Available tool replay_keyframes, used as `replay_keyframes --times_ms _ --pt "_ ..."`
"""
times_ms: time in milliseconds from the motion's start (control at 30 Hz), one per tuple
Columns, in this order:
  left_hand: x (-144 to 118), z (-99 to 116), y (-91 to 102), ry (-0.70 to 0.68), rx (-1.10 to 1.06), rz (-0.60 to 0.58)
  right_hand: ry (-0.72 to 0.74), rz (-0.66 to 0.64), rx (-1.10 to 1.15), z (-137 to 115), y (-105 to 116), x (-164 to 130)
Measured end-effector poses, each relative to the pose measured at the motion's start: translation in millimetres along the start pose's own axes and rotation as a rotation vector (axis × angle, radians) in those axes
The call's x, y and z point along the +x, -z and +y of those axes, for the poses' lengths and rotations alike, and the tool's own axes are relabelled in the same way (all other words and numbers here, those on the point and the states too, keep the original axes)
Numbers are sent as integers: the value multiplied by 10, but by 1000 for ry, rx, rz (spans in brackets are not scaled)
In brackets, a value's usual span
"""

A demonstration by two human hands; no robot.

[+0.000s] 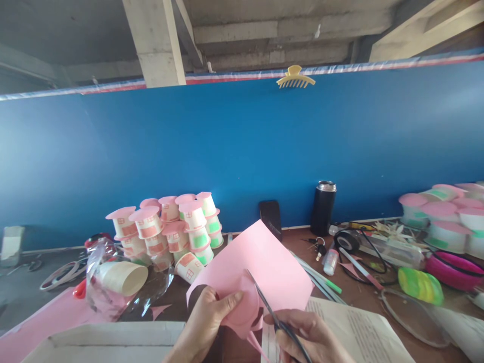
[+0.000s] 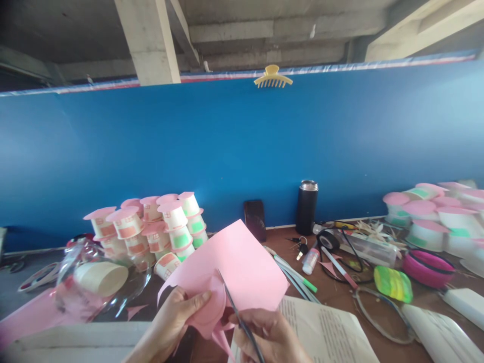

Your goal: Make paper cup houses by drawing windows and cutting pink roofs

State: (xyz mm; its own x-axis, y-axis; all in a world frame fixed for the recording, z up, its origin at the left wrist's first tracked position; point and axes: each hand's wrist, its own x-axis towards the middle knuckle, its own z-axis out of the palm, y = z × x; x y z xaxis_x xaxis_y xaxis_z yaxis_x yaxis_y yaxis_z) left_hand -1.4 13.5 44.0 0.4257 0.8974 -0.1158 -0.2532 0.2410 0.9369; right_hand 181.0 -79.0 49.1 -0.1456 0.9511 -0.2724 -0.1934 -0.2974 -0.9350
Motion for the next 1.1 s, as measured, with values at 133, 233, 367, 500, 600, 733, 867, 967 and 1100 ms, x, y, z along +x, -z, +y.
replay_keyframes --times_ms 133,233,367,500,600,733,867,967,1100 --pt "-11 26 10 16 -1 -45 22 -13 -3 24 17 9" --pt "-7 18 17 14 -25 -24 63 -11 -23 53 30 12" --pt "-1 10 9 16 -62 14 55 2 -14 85 47 19" --pt "-23 51 -1 20 -92 -6 47 -32 26 54 53 11" --pt "-38 74 5 34 -93 9 71 -86 44 3 45 2" --pt "-26 52 17 8 -104 34 49 -109 -14 8 41 28" --pt "6 4 24 5 -52 68 43 -29 -107 113 47 88" --pt "26 -16 41 18 17 125 90 8 -185 168 50 112" --pt "40 -23 82 38 55 165 120 -12 -227 182 59 114"
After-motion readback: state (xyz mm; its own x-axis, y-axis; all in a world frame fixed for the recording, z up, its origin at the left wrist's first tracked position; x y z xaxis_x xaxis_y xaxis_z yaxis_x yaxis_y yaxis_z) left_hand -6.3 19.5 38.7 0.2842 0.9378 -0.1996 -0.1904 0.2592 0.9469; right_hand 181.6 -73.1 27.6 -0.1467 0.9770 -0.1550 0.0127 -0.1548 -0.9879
